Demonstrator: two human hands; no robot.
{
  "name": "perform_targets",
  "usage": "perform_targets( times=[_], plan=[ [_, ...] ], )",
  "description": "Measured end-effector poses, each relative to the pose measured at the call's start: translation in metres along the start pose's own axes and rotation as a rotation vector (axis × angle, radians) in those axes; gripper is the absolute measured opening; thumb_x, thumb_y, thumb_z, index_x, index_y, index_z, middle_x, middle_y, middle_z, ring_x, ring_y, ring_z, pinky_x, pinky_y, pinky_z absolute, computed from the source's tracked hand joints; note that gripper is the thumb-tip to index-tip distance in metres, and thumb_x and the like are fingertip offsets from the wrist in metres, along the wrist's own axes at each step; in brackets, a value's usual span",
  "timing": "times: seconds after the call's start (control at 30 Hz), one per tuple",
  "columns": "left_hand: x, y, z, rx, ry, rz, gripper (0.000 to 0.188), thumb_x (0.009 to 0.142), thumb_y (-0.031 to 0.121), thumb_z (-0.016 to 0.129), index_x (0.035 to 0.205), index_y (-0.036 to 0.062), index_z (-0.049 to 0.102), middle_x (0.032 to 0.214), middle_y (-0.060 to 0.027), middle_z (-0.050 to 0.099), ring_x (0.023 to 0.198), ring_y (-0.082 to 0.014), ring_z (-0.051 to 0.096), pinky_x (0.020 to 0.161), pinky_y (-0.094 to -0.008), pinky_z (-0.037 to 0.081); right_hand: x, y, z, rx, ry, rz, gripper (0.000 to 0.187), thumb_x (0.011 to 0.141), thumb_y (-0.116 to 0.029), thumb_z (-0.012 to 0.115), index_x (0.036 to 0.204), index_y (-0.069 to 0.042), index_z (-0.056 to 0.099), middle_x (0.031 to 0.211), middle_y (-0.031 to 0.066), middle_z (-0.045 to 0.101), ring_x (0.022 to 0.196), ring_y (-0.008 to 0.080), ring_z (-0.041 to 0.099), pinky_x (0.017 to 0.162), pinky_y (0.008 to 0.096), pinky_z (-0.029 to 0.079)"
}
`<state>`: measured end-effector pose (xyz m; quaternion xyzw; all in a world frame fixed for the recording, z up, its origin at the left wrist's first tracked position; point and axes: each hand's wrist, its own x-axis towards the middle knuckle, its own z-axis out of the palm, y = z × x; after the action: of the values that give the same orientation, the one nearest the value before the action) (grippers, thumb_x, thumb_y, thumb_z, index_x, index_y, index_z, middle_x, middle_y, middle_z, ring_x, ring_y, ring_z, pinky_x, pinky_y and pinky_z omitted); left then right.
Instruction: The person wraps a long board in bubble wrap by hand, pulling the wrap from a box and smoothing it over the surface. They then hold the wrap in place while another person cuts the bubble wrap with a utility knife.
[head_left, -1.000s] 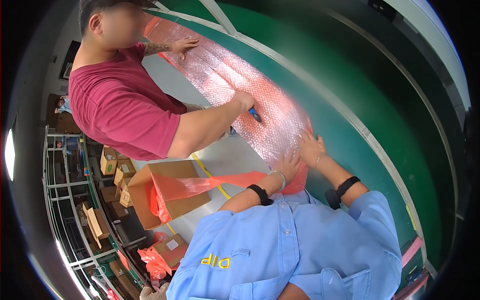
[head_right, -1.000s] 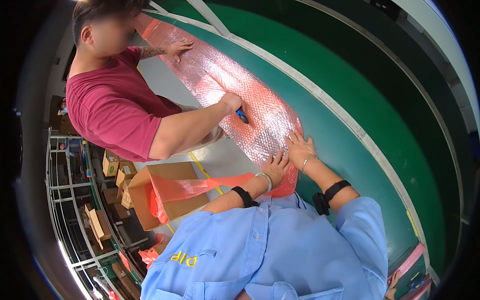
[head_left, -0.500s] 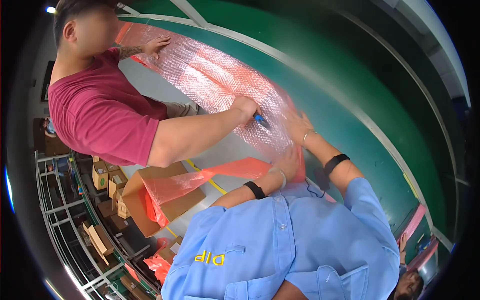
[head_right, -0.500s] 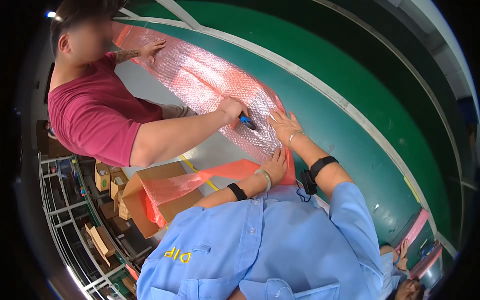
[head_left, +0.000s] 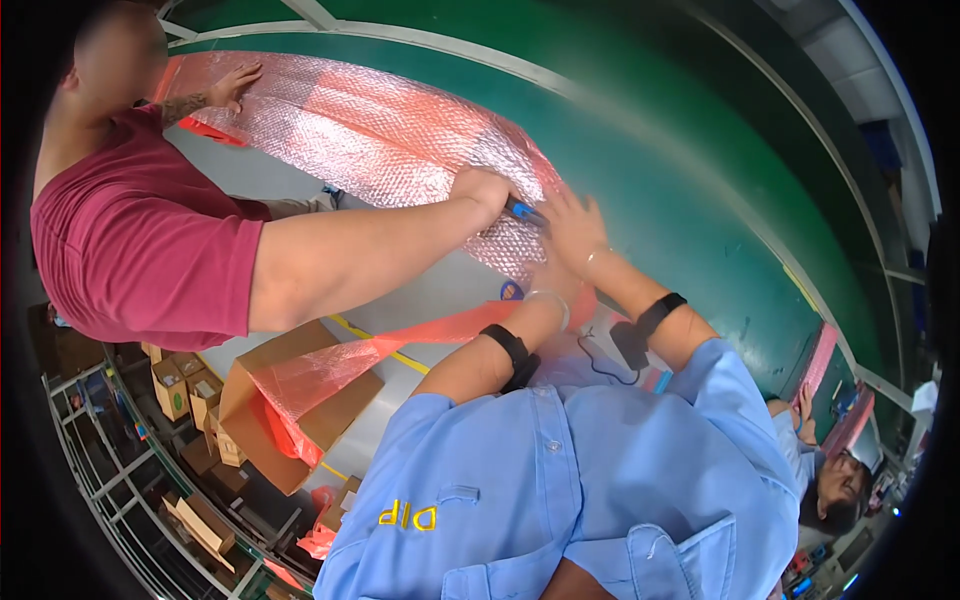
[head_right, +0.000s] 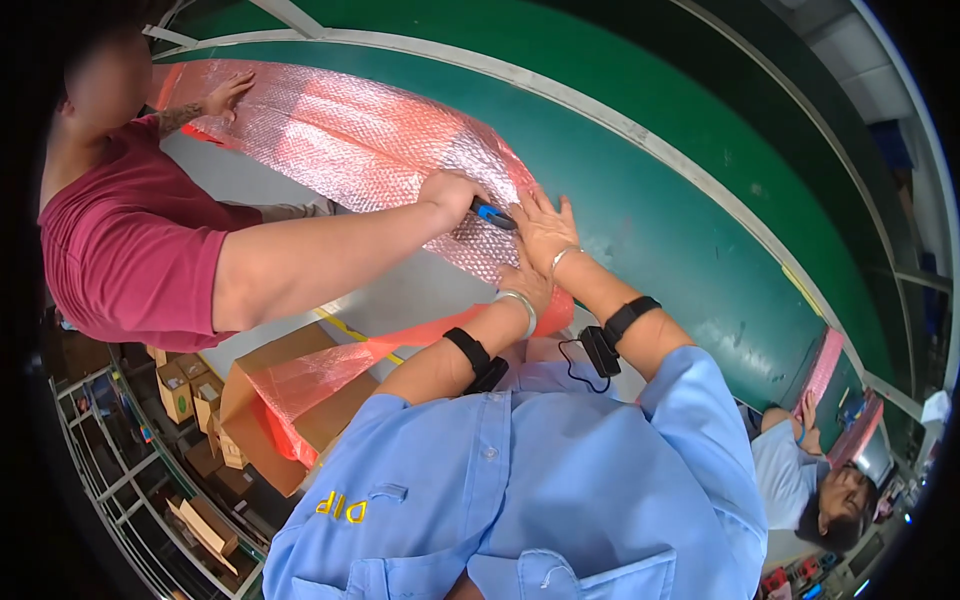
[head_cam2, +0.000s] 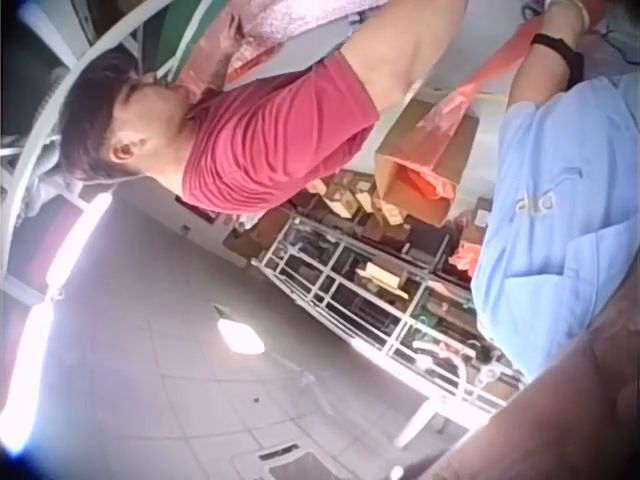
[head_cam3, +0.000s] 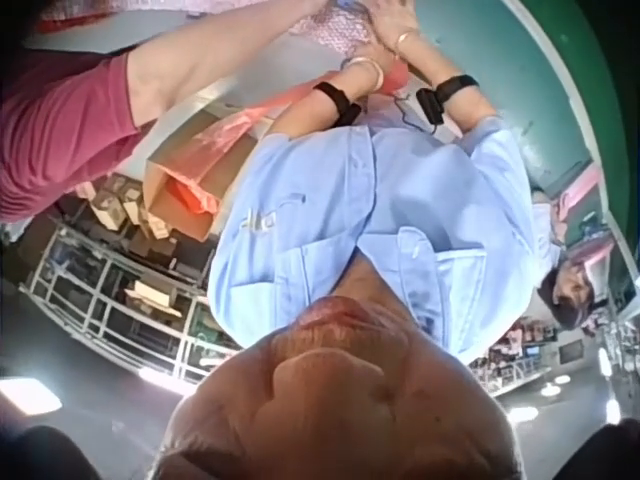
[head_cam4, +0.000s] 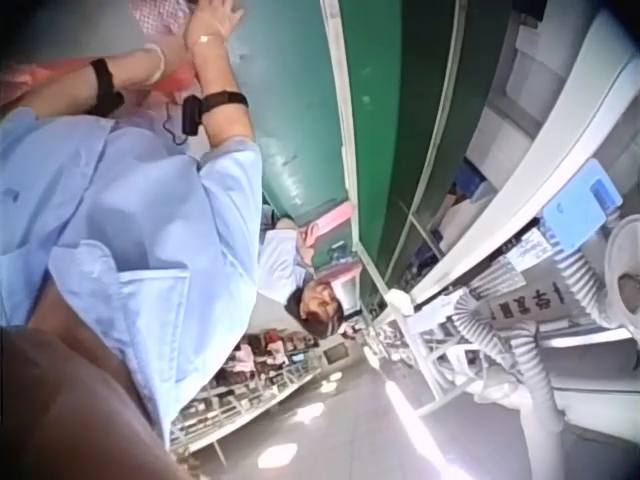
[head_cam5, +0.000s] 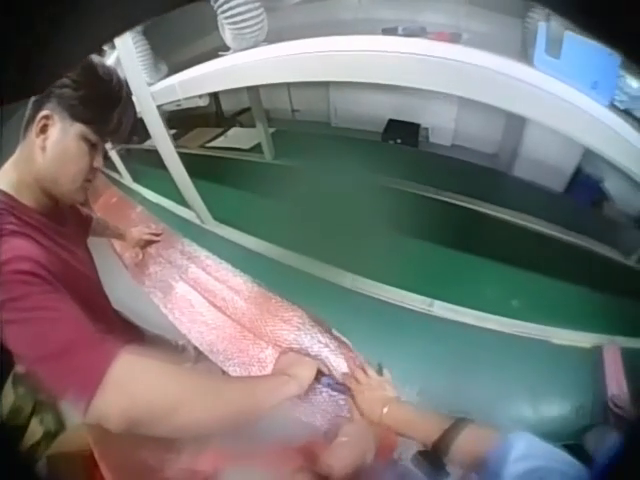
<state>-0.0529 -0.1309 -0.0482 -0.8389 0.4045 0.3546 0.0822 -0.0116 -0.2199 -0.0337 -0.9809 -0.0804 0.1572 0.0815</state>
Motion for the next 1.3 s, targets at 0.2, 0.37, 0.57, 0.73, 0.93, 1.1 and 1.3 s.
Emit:
perform_targets(
  times=[0.2,0.37,0.57,0.73,0.93,1.1,1.3],
  plan=[
    [0.008,0.011,0.005,0.205,0.065,-0.115,0.043,0.091,0.017,0.032,0.131,0.0017,0.036,0.136,-0.0350,0.019,0.122,-0.0557,0.019,0.067,-0.0675,0.041,-0.050,0.016,-0.015,0.033,0.001,0.163,0.048,0.079,-0.018,0.054,0.126,-0.018,0.044,0.134,0.0132,0.037,0.123,0.0262,0.037,0.094,0.0514,0.033],
    [0.012,0.017,0.005,0.222,0.102,-0.216,0.044,0.089,0.020,0.041,0.129,0.0011,0.038,0.135,-0.0331,0.023,0.124,-0.0503,0.023,0.073,-0.0642,0.042,-0.044,0.025,-0.003,0.252,-0.108,0.208,0.038,0.079,-0.018,0.054,0.116,-0.017,0.048,0.117,0.0143,0.052,0.104,0.0284,0.054,0.085,0.0460,0.042],
    [-0.038,-0.015,0.057,-0.202,0.718,-0.129,0.061,0.077,0.022,0.060,0.129,0.0001,0.035,0.132,-0.0270,0.032,0.125,-0.0376,0.030,0.087,-0.0446,0.044,-0.022,0.057,0.032,0.592,0.104,0.225,0.023,0.079,-0.013,0.052,0.101,-0.011,0.050,0.093,0.0119,0.060,0.080,0.0282,0.062,0.065,0.0416,0.049],
    [-0.070,0.017,0.125,-1.115,0.636,-0.436,0.071,0.068,0.022,0.066,0.128,0.0024,0.035,0.131,-0.0224,0.037,0.123,-0.0360,0.034,0.097,-0.0424,0.036,-0.002,0.068,0.027,1.209,-0.008,0.247,0.018,0.081,-0.008,0.047,0.098,-0.008,0.049,0.086,0.0079,0.058,0.069,0.0199,0.060,0.056,0.0369,0.050],
    [-0.063,0.034,0.111,-0.743,0.667,-0.565,0.075,0.065,0.024,0.070,0.128,0.0020,0.035,0.129,-0.0215,0.039,0.121,-0.0360,0.037,0.097,-0.0422,0.036,0.040,0.077,0.028,1.728,-0.098,0.315,0.021,0.082,-0.008,0.047,0.103,-0.007,0.048,0.084,0.0066,0.058,0.071,0.0189,0.058,0.065,0.0338,0.051],
    [-0.047,-0.018,0.067,-0.773,1.010,-0.605,0.078,0.062,0.025,0.072,0.127,0.0024,0.036,0.128,-0.0195,0.042,0.119,-0.0345,0.039,0.097,-0.0410,0.035,0.048,0.059,0.008,1.928,-0.236,0.260,0.021,0.083,-0.007,0.046,0.104,-0.008,0.049,0.087,0.0094,0.057,0.077,0.0209,0.059,0.068,0.0355,0.052],
    [-0.044,-0.064,0.038,-1.033,0.434,-0.439,0.076,0.065,0.042,0.069,0.124,0.0023,0.044,0.115,-0.0216,0.054,0.107,-0.0323,0.052,0.092,-0.0376,0.040,0.084,0.067,0.019,1.863,-0.104,-0.023,0.021,0.082,0.001,0.042,0.101,-0.003,0.050,0.087,0.0096,0.057,0.072,0.0194,0.058,0.065,0.0360,0.052]
  ],
)
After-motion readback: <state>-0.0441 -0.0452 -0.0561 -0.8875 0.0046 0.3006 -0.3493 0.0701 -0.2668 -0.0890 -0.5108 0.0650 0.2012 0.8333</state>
